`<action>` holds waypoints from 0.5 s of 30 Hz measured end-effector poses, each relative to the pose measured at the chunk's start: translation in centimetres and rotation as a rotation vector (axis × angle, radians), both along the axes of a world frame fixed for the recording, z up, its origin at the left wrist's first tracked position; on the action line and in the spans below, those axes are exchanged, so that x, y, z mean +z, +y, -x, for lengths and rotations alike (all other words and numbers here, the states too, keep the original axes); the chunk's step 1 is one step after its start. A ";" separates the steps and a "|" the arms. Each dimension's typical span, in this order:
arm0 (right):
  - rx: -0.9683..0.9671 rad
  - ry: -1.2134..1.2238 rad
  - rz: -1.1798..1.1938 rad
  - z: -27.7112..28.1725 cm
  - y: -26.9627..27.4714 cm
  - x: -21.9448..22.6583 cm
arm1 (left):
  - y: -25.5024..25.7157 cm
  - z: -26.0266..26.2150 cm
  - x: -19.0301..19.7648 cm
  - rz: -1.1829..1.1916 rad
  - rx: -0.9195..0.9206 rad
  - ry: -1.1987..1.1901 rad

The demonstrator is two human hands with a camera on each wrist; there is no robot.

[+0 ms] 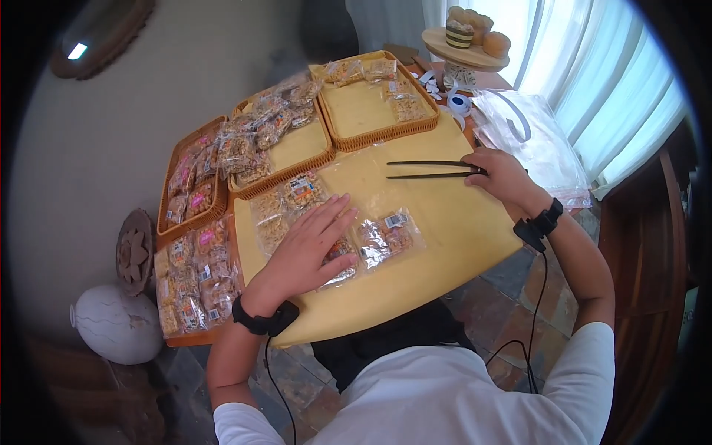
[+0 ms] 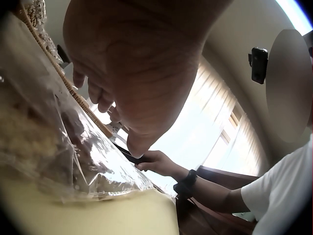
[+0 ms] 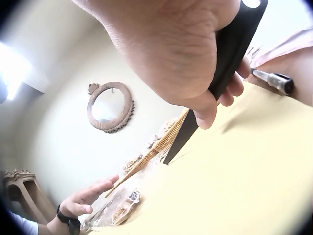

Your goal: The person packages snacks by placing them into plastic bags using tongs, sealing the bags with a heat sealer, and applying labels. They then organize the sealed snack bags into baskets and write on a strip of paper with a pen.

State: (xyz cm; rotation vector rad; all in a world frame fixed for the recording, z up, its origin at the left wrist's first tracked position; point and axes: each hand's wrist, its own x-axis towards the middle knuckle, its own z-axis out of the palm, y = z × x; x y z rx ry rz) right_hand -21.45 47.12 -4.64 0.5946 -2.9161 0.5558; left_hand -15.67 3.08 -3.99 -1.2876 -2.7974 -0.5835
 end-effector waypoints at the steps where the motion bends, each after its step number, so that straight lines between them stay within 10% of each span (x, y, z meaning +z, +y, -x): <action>1: 0.087 -0.029 0.030 0.1 0.1 -0.2 | 0.3 0.4 0.0 -0.005 -0.006 0.004; 15: 0.371 -0.393 0.028 -0.7 -2.5 2.0 | 1.2 -0.1 -1.6 -0.012 -0.139 -0.010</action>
